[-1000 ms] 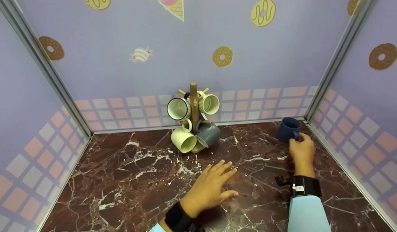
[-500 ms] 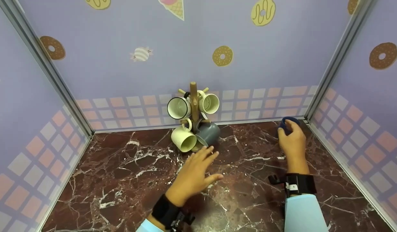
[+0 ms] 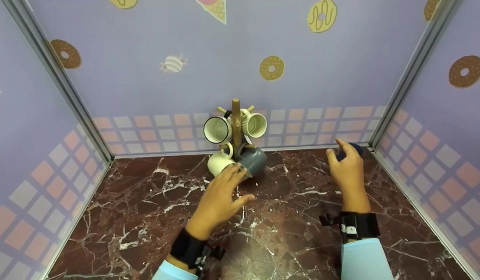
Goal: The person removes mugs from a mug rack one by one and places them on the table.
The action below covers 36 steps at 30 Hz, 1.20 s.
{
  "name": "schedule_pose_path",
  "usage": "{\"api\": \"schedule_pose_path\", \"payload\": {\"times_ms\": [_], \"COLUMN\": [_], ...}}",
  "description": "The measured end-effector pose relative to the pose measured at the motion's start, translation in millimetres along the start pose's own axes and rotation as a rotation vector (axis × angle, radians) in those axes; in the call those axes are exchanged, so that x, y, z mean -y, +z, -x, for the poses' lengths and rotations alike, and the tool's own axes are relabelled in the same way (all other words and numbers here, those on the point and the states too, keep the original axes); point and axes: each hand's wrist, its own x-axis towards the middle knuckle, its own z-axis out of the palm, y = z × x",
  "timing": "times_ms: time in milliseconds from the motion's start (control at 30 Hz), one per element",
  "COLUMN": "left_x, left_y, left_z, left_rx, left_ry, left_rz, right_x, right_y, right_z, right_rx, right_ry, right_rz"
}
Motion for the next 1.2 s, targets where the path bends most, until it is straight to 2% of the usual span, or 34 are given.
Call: {"api": "schedule_pose_path", "payload": {"times_ms": [133, 367, 533, 667, 767, 933, 1200], "left_x": [15.0, 39.1, 47.3, 49.3, 49.7, 50.7, 51.2], "left_y": [-12.5, -29.1, -35.4, -39.1, -43.4, -54.0, -69.0], "left_z": [-3.7, -11.7, -12.1, -10.5, -7.6, -1.5, 6.1], "left_rx": [-0.061, -0.147, -0.165, -0.189, -0.204, -0.229, -0.293], "left_ry": [-0.043, -0.090, -0.104, -0.111, -0.116, -0.119, -0.116], "left_rz": [0.031, 0.050, 0.059, 0.079, 0.089, 0.101, 0.126], "right_x": [13, 37, 54, 71, 88, 118, 170], "right_y": [6, 28, 46, 56, 59, 56, 60], "right_z": [3, 9, 17, 16, 8, -15, -48], "right_rx": [0.015, 0.049, 0.094, 0.132, 0.200, 0.331, 0.447], "right_ry": [-0.049, -0.218, -0.257, -0.330, -0.373, -0.361, -0.411], "right_rz": [0.003, -0.036, -0.013, 0.015, 0.038, 0.040, 0.079]}}
